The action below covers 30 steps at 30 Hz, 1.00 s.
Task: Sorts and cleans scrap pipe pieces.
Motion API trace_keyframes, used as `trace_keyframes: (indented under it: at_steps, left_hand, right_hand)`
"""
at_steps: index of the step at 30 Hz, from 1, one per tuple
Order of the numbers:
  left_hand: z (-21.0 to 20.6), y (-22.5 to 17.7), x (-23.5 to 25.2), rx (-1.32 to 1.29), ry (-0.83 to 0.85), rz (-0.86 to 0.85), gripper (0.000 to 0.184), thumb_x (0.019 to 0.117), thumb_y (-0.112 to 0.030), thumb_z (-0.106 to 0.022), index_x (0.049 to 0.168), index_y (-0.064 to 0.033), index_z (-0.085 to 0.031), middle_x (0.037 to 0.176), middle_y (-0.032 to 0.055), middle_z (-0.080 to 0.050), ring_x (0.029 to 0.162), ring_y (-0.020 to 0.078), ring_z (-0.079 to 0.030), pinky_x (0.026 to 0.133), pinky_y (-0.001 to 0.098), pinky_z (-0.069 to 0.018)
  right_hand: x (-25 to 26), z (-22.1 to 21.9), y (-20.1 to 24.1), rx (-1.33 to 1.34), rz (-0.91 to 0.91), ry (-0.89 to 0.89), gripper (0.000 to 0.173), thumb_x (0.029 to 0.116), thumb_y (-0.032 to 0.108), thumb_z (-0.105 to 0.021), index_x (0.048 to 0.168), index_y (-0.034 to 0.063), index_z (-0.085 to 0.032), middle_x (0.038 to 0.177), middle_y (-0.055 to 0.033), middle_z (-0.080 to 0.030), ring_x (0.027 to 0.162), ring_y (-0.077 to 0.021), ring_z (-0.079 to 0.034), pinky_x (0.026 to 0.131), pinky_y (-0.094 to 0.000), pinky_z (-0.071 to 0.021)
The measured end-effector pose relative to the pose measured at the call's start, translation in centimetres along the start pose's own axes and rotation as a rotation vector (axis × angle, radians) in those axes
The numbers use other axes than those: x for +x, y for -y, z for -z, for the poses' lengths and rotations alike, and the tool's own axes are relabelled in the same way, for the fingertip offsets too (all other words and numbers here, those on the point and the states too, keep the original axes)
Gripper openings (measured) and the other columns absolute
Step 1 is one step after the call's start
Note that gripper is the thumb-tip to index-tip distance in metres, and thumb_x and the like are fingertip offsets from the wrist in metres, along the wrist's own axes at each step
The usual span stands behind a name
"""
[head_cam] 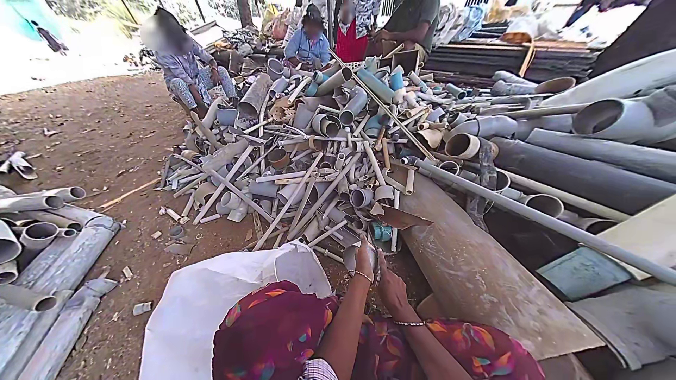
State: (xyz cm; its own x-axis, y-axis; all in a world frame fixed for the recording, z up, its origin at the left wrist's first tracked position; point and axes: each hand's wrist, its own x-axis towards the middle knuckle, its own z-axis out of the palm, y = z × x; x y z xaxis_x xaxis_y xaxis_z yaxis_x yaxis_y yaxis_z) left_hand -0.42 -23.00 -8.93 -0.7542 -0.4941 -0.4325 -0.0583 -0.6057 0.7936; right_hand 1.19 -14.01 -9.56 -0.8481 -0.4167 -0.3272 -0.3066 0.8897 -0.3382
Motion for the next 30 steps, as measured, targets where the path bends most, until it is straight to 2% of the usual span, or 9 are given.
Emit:
trace_keyframes:
  at_steps: [4,8,12,15,18,23,25,27,30]
  left_hand:
    - [-0.4,0.1,0.3,-0.038,-0.03,-0.018,0.057,0.113,-0.043,-0.026,0.119,0.0067,-0.055,0.095,0.015,-0.058,0.077,0.0191,-0.057,0.073,0.0338,-0.0513]
    - [-0.3,-0.2,-0.6,-0.032,0.012,-0.016,0.059,0.1135,-0.041,-0.024,0.135,0.0077,-0.05,0.117,0.0206,-0.057,0.097,0.0216,-0.057,0.089,0.0354,-0.0486]
    - [-0.6,-0.1,-0.1,-0.06,-0.033,-0.022,0.055,0.1132,-0.042,-0.026,0.111,0.0048,-0.056,0.09,0.0115,-0.056,0.075,0.0168,-0.056,0.072,0.0307,-0.0505]
    - [-0.1,-0.3,-0.8,-0.024,0.006,-0.015,0.061,0.1132,-0.042,-0.024,0.14,0.0076,-0.048,0.131,0.024,-0.056,0.114,0.0252,-0.057,0.102,0.0392,-0.0457]
    - [-0.5,-0.2,-0.2,-0.046,-0.045,-0.021,0.057,0.1131,-0.043,-0.025,0.118,0.005,-0.055,0.094,0.0129,-0.057,0.079,0.0176,-0.056,0.074,0.0316,-0.0497]
    - [-0.3,-0.2,-0.6,-0.024,-0.005,-0.021,0.06,0.1135,-0.041,-0.023,0.137,0.0068,-0.051,0.126,0.0222,-0.057,0.108,0.0235,-0.058,0.097,0.0375,-0.0473]
    - [-0.5,0.0,-0.2,-0.045,-0.05,-0.008,0.057,0.1131,-0.043,-0.025,0.12,0.0059,-0.055,0.098,0.015,-0.057,0.082,0.0193,-0.057,0.077,0.0332,-0.0502]
    - [-0.4,0.2,0.2,-0.057,-0.056,0.0,0.057,0.1129,-0.043,-0.026,0.116,0.0056,-0.055,0.093,0.0139,-0.056,0.077,0.0187,-0.056,0.073,0.0323,-0.0509]
    - [0.0,0.5,0.1,-0.004,-0.026,-0.005,0.062,0.113,-0.043,-0.025,0.138,0.0084,-0.05,0.13,0.0261,-0.056,0.113,0.0282,-0.057,0.1,0.0426,-0.0461]
  right_hand:
    - [-0.6,-0.3,0.4,0.011,0.042,-0.013,0.075,0.1025,0.002,-0.044,0.167,0.0163,-0.009,0.122,-0.0261,-0.067,0.106,-0.0455,-0.068,0.09,-0.0571,-0.0521]
    - [-0.3,-0.3,0.0,0.026,0.022,-0.012,0.076,0.1019,0.001,-0.044,0.167,0.0163,-0.008,0.125,-0.0263,-0.066,0.108,-0.0449,-0.067,0.092,-0.0572,-0.051]
    - [-0.6,-0.3,0.2,0.014,0.049,-0.014,0.077,0.1005,0.0,-0.047,0.167,0.0156,-0.01,0.122,-0.0266,-0.067,0.106,-0.0461,-0.068,0.091,-0.0581,-0.0516]
    - [-0.2,-0.2,0.0,0.026,0.014,0.001,0.076,0.1027,0.001,-0.043,0.167,0.0176,-0.005,0.123,-0.026,-0.067,0.108,-0.0457,-0.067,0.093,-0.0579,-0.0507]
    - [-0.6,-0.2,0.4,-0.001,0.047,0.011,0.074,0.1029,0.001,-0.043,0.167,0.017,-0.01,0.123,-0.0263,-0.067,0.108,-0.0459,-0.067,0.092,-0.0571,-0.0512]
    - [-0.2,-0.1,0.1,0.028,0.009,0.024,0.076,0.1026,0.002,-0.043,0.167,0.0182,-0.005,0.125,-0.0258,-0.066,0.11,-0.0448,-0.067,0.094,-0.0569,-0.0505]
    - [-0.5,-0.4,0.2,0.021,0.043,0.01,0.075,0.1024,0.001,-0.043,0.167,0.0178,-0.009,0.125,-0.0262,-0.066,0.109,-0.0455,-0.067,0.093,-0.0569,-0.0514]
    - [-0.7,-0.8,0.2,0.025,0.071,-0.014,0.074,0.1023,0.001,-0.043,0.167,0.0194,-0.012,0.123,-0.0264,-0.067,0.105,-0.0464,-0.068,0.09,-0.0578,-0.0519]
    - [-0.1,-0.7,-0.2,0.034,0.024,0.005,0.076,0.1026,0.003,-0.044,0.167,0.018,-0.006,0.12,-0.0259,-0.068,0.107,-0.0453,-0.068,0.092,-0.0578,-0.0513]
